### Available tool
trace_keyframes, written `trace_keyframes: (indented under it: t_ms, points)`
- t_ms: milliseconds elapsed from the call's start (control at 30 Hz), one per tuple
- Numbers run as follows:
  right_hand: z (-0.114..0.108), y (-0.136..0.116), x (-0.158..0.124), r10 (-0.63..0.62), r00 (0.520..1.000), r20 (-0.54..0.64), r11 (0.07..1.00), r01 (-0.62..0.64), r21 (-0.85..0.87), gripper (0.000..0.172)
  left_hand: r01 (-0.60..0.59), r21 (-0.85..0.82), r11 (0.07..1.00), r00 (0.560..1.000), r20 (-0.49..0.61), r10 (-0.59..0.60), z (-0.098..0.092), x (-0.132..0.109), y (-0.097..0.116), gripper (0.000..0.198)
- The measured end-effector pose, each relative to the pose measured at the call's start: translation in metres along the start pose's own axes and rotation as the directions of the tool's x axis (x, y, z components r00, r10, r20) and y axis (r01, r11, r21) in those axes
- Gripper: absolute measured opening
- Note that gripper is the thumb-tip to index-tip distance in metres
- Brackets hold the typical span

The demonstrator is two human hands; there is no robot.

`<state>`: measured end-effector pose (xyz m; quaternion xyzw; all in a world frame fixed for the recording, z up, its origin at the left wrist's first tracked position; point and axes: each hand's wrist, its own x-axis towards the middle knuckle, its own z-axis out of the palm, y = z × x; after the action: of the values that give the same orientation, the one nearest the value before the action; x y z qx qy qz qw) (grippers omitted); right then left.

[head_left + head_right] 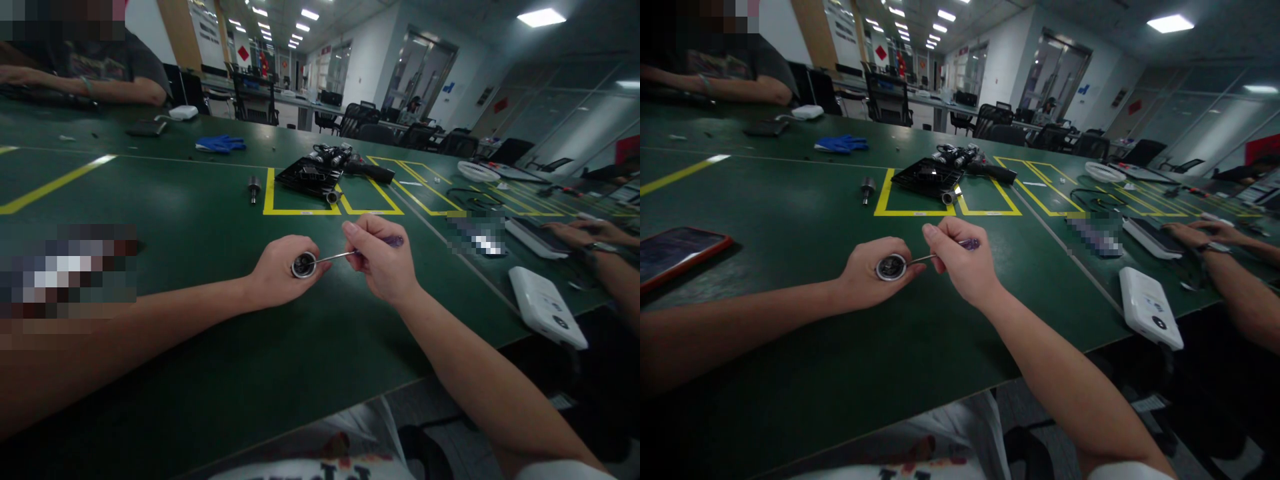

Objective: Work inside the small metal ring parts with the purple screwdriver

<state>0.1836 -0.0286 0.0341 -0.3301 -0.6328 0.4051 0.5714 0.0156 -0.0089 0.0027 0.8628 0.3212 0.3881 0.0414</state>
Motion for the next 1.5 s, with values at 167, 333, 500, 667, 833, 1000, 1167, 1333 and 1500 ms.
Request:
trace_keyframes:
  t_ms: [167,333,500,667,833,1000,1167,1333,1500]
  points:
    - [-0.002,0.004,0.002,0.055,0.998,-0.025,0.995,-0.053,0.086,0.032,-0.004,-0.029,1.0,1.0,-0.012,0.004,0.001,0.001,-0.003,0.022]
    - [0.001,0.002,0.0,-0.055,0.997,-0.062,0.998,0.055,0.008,0.033,0.021,-0.018,1.0,1.0,0.01,-0.021,0.001,0.002,-0.003,0.024]
    - [0.002,-0.002,-0.003,-0.097,0.995,0.012,0.984,0.098,-0.146,0.034,0.022,0.003,1.0,1.0,0.01,-0.022,0.0,0.001,-0.001,0.023]
    - [0.002,0.005,-0.001,-0.02,1.0,-0.013,1.0,0.02,0.002,0.033,-0.037,-0.007,0.999,0.999,-0.004,0.037,0.002,0.002,-0.004,0.023]
    - [0.004,0.009,-0.001,0.023,0.999,-0.04,0.996,-0.019,0.088,0.032,-0.036,-0.027,0.999,0.999,-0.005,0.036,0.0,0.002,-0.002,0.021]
    - [0.004,0.005,-0.002,-0.016,0.997,-0.069,0.998,0.019,0.052,0.034,-0.023,-0.021,1.0,1.0,0.005,0.023,-0.001,0.002,0.0,0.021]
    - [0.004,-0.001,-0.003,-0.066,0.996,-0.059,0.997,0.064,-0.037,0.032,-0.042,0.019,0.999,0.999,0.003,0.042,0.001,0.001,-0.002,0.023]
    - [0.004,0.002,-0.003,0.019,1.0,-0.024,0.999,-0.02,-0.033,0.033,-0.041,0.014,0.999,0.999,-0.001,0.041,0.002,0.001,-0.002,0.024]
    - [0.004,0.006,-0.002,0.109,0.992,-0.059,0.993,-0.106,0.055,0.032,-0.035,-0.03,0.999,0.999,-0.009,0.035,0.002,0.001,-0.002,0.023]
